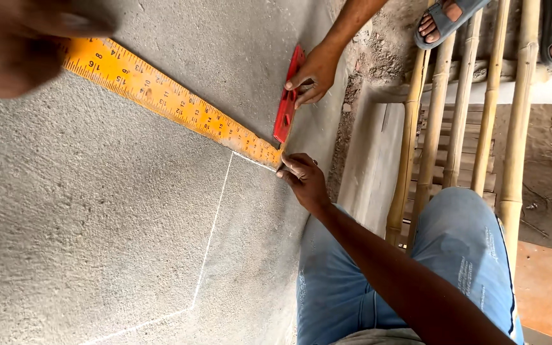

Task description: The person sits on a bamboo ladder and marks a zigzag layout line on a concrete wall. They position an L-shaped measuring ruler against the wall, hold a red spirit level along it, and draw pencil marks along the ruler edge, repositioning the ruler repeatedly to extend the chalk line pattern.

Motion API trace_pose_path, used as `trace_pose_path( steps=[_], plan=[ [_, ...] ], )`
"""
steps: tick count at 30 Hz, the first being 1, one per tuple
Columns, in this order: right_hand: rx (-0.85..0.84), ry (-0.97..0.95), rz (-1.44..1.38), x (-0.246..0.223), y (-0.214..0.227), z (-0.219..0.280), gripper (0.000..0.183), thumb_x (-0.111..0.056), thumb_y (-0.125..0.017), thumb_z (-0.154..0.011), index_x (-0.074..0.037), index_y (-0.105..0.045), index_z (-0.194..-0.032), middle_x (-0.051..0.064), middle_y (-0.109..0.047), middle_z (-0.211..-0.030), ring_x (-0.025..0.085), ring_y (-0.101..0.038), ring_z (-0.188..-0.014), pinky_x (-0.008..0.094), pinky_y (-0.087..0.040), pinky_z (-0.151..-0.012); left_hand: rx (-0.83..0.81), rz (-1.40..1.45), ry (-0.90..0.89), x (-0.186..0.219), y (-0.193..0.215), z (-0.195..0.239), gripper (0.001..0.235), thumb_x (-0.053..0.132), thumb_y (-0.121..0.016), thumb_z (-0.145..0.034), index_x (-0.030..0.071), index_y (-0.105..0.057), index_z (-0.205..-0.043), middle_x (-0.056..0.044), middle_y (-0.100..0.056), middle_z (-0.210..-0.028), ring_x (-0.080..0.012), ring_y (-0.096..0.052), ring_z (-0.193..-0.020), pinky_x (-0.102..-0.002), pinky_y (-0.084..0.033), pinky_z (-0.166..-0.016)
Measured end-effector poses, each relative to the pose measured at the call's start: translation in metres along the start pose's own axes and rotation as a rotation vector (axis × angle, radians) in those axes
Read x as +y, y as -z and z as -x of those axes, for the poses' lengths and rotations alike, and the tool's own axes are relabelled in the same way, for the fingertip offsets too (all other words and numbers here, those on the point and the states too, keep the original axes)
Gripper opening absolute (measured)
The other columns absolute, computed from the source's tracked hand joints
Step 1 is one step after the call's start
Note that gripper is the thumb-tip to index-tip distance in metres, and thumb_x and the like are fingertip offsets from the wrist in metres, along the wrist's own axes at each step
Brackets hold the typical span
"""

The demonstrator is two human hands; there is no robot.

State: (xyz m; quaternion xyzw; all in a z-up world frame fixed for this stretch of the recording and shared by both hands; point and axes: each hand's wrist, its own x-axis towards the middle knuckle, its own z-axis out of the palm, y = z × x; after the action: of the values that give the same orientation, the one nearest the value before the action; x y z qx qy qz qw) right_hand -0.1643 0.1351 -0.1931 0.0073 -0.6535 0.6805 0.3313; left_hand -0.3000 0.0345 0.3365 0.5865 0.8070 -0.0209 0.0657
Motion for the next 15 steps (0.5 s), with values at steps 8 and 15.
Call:
trace_pose_path(
  steps=[8,15],
  plan=[
    [-0.049,-0.203,-0.043,-0.013,0.001,-0.011,0.041,-0.011,-0.079,-0.090,-0.005,-0.069,-0.129,0.008,-0.068,-0.121,0.015,-0.071,-0.102,0.027,-0.061,-0.090,-0.667,-1.358,-0.112,0.118,-0.013,-0.053,0.054,0.067,-0.058,-0.090,0.021,-0.072,-0.113,0.010,-0.061,-0.092,-0.0044,-0.058,-0.094,-0.024,-0.050,-0.093],
    [0.031,-0.342,-0.042,-0.019,-0.005,-0.005,0.050,-0.013,-0.082,-0.087,-0.002,-0.066,-0.133,0.007,-0.070,-0.113,0.012,-0.070,-0.097,0.023,-0.057,-0.090,-0.587,-1.252,-0.054,0.095,-0.019,-0.047,0.054,0.066,-0.065,-0.083,0.020,-0.075,-0.110,0.009,-0.066,-0.094,-0.0038,-0.065,-0.091,-0.023,-0.057,-0.084]
  ],
)
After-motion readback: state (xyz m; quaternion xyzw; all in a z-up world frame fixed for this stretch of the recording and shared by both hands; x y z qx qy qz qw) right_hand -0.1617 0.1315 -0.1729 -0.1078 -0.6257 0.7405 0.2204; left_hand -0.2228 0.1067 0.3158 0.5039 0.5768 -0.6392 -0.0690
